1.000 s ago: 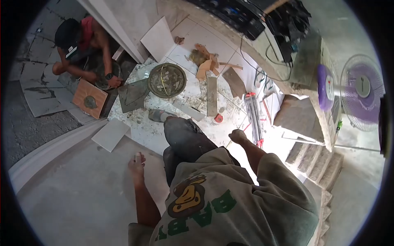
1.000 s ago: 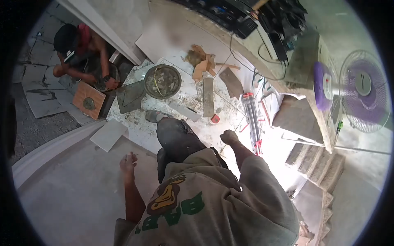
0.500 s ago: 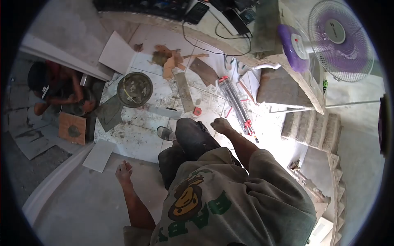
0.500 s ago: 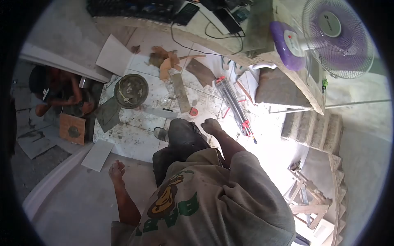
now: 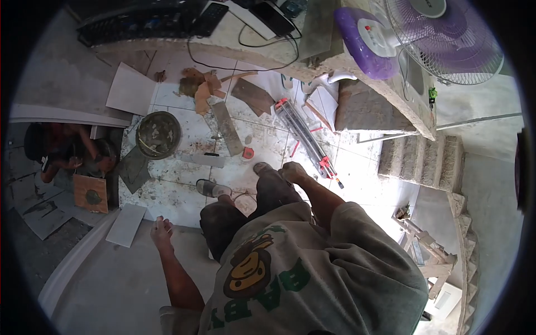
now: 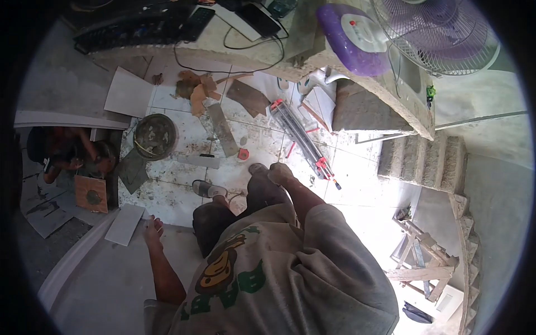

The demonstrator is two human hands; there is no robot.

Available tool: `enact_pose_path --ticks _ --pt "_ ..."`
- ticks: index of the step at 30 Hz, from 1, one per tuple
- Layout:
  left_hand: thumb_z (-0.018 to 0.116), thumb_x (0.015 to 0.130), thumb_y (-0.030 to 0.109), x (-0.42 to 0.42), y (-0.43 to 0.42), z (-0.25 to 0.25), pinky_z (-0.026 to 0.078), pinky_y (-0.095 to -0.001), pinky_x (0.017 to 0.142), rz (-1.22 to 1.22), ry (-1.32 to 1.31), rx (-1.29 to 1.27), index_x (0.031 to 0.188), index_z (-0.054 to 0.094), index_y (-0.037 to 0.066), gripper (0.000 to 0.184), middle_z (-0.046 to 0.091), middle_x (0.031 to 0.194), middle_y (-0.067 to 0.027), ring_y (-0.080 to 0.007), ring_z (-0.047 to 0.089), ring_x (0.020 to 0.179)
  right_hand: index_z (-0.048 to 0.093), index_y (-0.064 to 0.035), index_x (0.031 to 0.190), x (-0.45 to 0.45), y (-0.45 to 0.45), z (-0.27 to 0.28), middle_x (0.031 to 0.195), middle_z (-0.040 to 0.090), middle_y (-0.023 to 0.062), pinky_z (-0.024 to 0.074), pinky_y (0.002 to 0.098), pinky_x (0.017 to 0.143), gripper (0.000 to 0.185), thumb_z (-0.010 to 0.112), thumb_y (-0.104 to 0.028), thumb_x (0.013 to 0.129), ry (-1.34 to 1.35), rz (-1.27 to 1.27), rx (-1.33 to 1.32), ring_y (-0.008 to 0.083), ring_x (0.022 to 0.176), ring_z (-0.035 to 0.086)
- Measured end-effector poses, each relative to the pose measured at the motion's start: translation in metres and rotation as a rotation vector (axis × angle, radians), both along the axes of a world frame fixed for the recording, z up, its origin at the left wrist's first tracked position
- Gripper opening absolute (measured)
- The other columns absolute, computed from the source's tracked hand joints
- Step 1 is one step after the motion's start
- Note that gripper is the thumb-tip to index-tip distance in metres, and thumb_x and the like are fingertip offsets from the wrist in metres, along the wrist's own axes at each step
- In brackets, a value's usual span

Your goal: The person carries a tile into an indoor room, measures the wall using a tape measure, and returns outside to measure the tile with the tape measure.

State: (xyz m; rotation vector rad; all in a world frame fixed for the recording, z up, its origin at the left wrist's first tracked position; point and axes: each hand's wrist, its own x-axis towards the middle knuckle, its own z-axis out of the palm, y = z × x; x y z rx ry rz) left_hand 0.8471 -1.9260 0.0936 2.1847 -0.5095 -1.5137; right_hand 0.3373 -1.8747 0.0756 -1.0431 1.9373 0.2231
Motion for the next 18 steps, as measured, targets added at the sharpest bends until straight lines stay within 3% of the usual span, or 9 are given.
enact_pose_path --ticks 10,11,12,13,14,15,16,17,18 --pt "0.053 0.087 0.041 -0.151 0.083 -0.001 0.044 -0.0282 0.063 0.039 -0.056 0.028 0.112 0.057 0.007 0.042 0.062 0.089 -0.0024 -0.0132 0.059 0.078 0.067 0.0001 0.087 -0.13 0.015 0.008 0.092 0.064 0.023 0.0453 0.0437 0.083 0.037 0.053 -0.034 0.08 -0.043 0.026 -0.167 0.0366 0.093 0.06" --pt "0.053 0.087 0.041 -0.174 0.086 -0.002 0.045 -0.0286 0.063 0.009 -0.018 0.011 0.112 0.056 0.006 0.043 0.062 0.09 -0.0032 -0.0135 0.059 0.078 0.067 -0.0008 0.087 -0.15 0.024 0.002 0.092 0.064 0.0221 0.0452 0.0439 0.082 0.037 0.052 -0.034 0.08 -0.014 0.076 -0.196 0.0365 0.093 0.06" --pt "0.053 0.088 0.041 -0.194 0.091 -0.001 0.046 -0.0289 0.063 -0.015 0.015 -0.001 0.113 0.056 0.006 0.043 0.062 0.091 -0.0039 -0.0138 0.059 0.078 0.067 -0.0011 0.087 -0.186 0.045 -0.056 0.095 0.063 0.0219 0.0455 0.0434 0.081 0.037 0.051 -0.034 0.079 0.026 0.359 -0.22 0.0374 0.093 0.059" --pt "0.053 0.088 0.04 -0.21 0.097 -0.003 0.046 -0.0292 0.064 -0.051 0.037 -0.029 0.114 0.055 0.006 0.043 0.062 0.092 -0.0047 -0.0143 0.059 0.078 0.067 -0.0014 0.089 -0.209 0.055 -0.066 0.096 0.063 0.0222 0.0462 0.0442 0.08 0.037 0.051 -0.033 0.078 0.07 0.274 -0.074 0.0395 0.093 0.059" --pt "0.052 0.088 0.04 -0.224 0.102 -0.009 0.047 -0.0294 0.064 -0.066 0.051 -0.065 0.114 0.055 0.005 0.043 0.062 0.093 -0.0055 -0.0148 0.059 0.078 0.065 -0.0021 0.075 -0.24 0.083 -0.099 0.08 0.064 0.0193 0.0494 0.0447 0.066 0.023 0.053 -0.022 0.079 0.16 0.43 -0.151 0.0347 0.076 0.063" --pt "0.052 0.089 0.04 -0.236 0.109 -0.011 0.048 -0.03 0.064 -0.087 0.063 -0.112 0.115 0.054 0.005 0.044 0.061 0.093 -0.0058 -0.0152 0.06 0.078 0.065 -0.0022 0.073 -0.242 0.086 -0.066 0.078 0.064 0.0184 0.0482 0.0431 0.06 0.028 0.058 -0.029 0.076 0.262 0.057 -0.068 0.0307 0.071 0.063" --pt "0.049 0.09 0.039 -0.248 0.11 0.0 0.049 -0.0356 0.065 -0.194 0.064 -0.226 0.113 0.055 0.004 0.042 0.062 0.094 -0.0119 -0.0224 0.061 0.079 0.064 -0.0011 0.072 -0.282 0.11 -0.12 0.072 0.064 0.0163 0.0468 0.0416 0.056 0.035 0.064 -0.036 0.073 0.245 0.067 -0.074 0.0271 0.065 0.062" --pt "0.046 0.091 0.037 -0.247 0.113 -0.004 0.047 -0.0381 0.072 -0.318 -0.093 -0.268 0.11 0.057 0.005 0.039 0.061 0.097 -0.0135 -0.0266 0.059 0.085 0.063 0.0007 0.074 -0.263 0.097 -0.048 0.067 0.062 0.0145 0.047 0.0396 0.055 0.033 0.065 -0.032 0.075 0.103 -0.12 -0.169 0.0243 0.062 0.06" --pt "0.043 0.092 0.036 -0.246 0.116 -0.007 0.044 -0.0406 0.079 -0.437 -0.272 -0.299 0.107 0.058 0.005 0.037 0.061 0.1 -0.0151 -0.0308 0.057 0.092 0.06 0.0017 0.071 -0.314 0.121 -0.128 0.062 0.058 0.0134 0.0453 0.0391 0.047 0.032 0.066 -0.03 0.077 0.106 -0.035 -0.21 0.022 0.054 0.057"
